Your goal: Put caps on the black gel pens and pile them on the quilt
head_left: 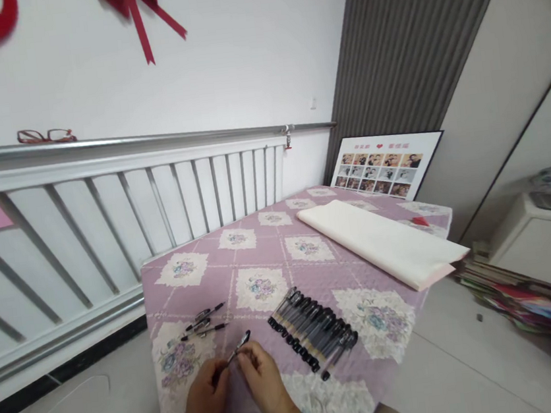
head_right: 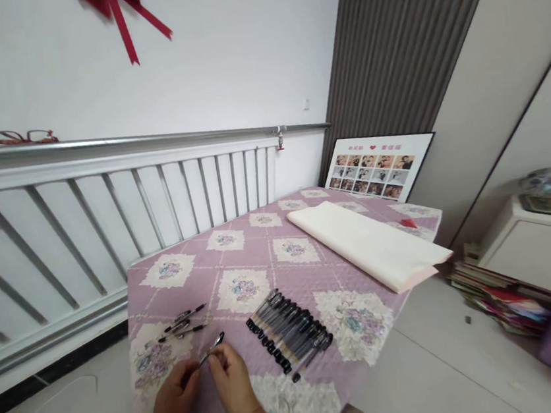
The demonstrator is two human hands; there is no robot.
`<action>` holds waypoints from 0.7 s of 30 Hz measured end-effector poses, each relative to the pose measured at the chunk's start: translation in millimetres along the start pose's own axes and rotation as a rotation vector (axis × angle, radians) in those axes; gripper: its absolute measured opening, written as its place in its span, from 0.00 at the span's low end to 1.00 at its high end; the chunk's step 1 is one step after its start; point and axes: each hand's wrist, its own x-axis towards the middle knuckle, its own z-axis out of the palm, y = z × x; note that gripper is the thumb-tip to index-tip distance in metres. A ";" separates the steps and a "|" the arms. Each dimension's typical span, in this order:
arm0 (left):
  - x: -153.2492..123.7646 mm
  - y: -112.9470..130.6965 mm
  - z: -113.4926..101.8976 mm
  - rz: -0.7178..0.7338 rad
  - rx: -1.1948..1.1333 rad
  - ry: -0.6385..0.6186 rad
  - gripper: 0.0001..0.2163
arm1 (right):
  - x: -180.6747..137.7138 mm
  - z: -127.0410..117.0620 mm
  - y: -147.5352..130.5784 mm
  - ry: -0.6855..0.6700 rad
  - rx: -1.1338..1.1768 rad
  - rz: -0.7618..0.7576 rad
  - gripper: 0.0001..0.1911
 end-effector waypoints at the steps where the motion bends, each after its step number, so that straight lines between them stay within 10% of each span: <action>1: -2.8 0.3 1.9 -0.006 0.019 0.004 0.13 | -3.9 -4.0 -2.5 -0.041 -0.005 -0.011 0.10; 7: -3.6 9.7 8.9 -0.043 0.153 0.025 0.11 | 5.2 -67.8 -34.8 -0.030 -0.104 -0.141 0.11; 15: 7.3 15.7 15.6 -0.088 0.227 0.088 0.12 | 68.1 -219.3 -22.8 0.450 -0.140 -0.076 0.18; 21: 40.5 42.6 56.9 -0.071 0.074 0.099 0.12 | 73.4 -249.5 5.3 0.584 -0.148 -0.008 0.18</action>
